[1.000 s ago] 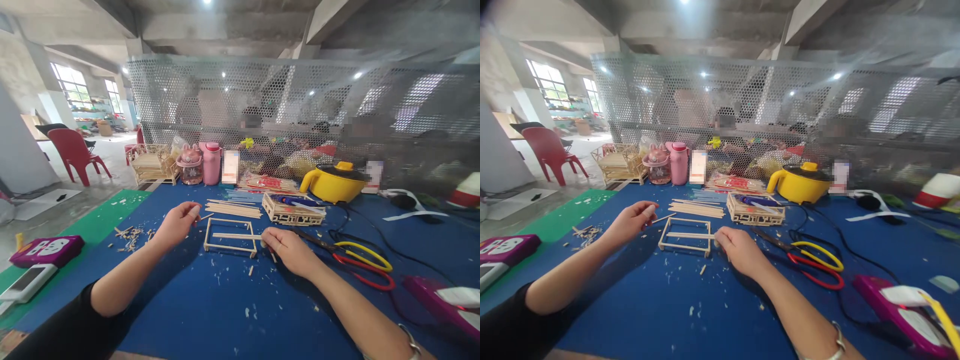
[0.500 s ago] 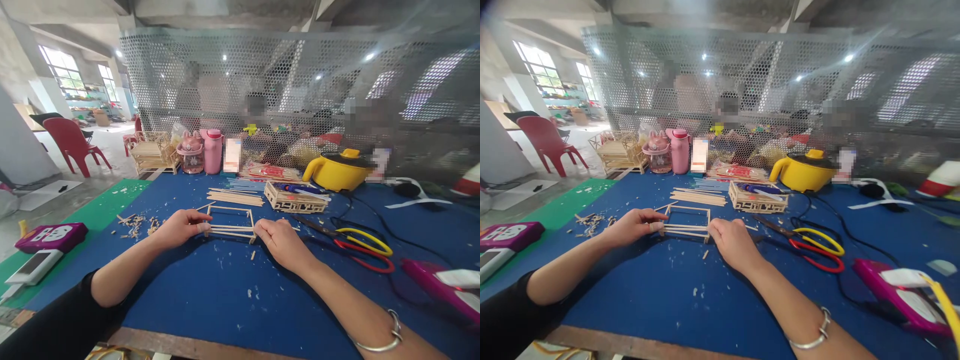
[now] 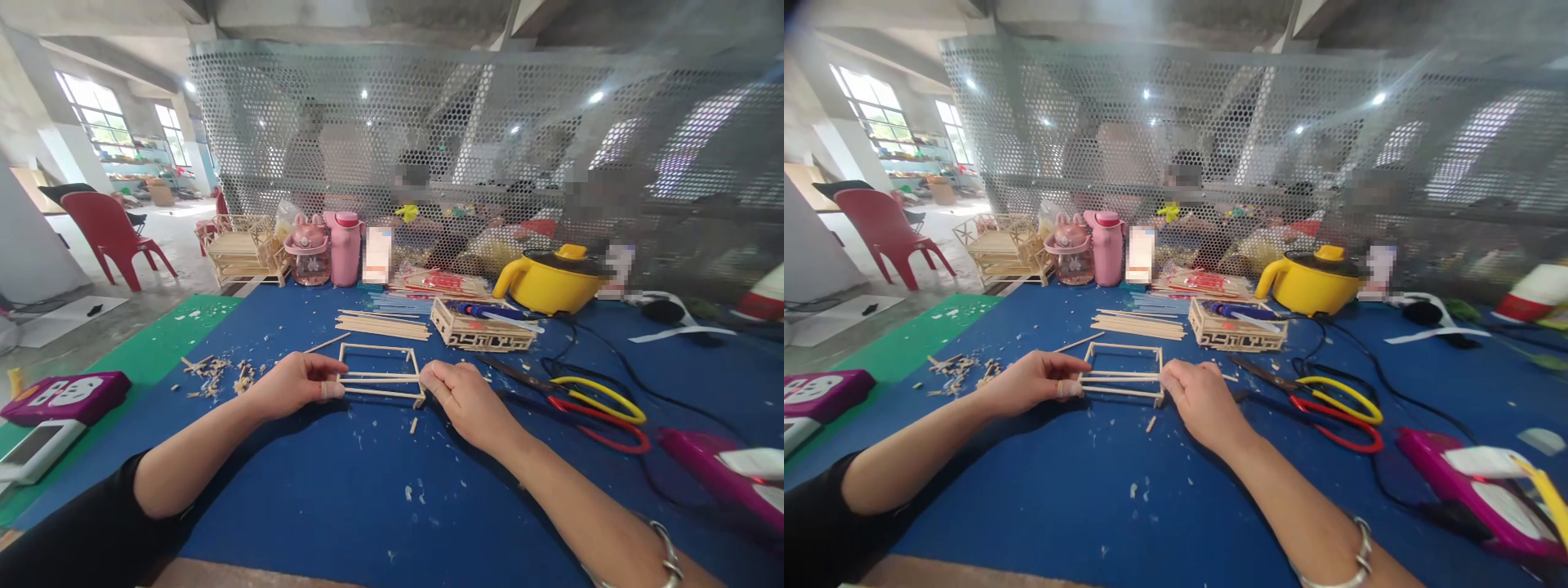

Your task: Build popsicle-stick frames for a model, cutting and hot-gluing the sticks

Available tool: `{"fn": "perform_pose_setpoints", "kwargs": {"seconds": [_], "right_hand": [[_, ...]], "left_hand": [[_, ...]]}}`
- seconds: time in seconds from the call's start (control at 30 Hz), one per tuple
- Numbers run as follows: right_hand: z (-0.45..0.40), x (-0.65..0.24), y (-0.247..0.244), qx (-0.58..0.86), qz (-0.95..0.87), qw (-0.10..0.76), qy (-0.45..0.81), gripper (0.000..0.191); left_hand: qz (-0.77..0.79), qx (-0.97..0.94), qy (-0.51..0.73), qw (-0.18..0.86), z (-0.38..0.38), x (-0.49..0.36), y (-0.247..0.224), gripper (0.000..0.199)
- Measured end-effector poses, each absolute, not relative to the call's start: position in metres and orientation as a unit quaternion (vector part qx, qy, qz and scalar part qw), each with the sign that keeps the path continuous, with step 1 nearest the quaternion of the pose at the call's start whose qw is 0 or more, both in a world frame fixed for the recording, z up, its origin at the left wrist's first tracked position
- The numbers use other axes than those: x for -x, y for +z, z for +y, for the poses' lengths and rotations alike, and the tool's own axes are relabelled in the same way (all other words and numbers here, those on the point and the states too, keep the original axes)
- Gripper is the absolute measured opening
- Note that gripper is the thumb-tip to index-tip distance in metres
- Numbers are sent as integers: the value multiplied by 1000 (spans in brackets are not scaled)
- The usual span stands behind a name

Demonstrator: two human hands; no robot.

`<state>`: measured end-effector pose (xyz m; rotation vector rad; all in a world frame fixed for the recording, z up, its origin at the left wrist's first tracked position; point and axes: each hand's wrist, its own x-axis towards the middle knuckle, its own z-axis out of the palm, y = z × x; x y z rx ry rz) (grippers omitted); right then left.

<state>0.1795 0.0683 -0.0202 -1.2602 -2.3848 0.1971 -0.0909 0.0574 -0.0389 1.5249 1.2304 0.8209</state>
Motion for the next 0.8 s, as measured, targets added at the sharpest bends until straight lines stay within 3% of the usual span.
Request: {"fn": "perform_pose_setpoints", "kwargs": {"seconds": [0.17, 0.4, 0.6, 0.8], "right_hand": [[69, -181, -22, 457, -863, 201, 79, 35], [70, -185, -20, 433, -862, 249, 90, 30], [70, -180, -22, 435, -870, 225, 62, 32], [63, -181, -16, 443, -874, 198, 33, 36]], "left_hand": [[540, -622, 317, 470, 50, 86, -37, 38], [490, -634, 348, 487, 51, 86, -39, 65], [541, -599, 316, 499, 47, 84, -31, 51], [561, -624, 320, 440, 49, 85, -34, 40]]}}
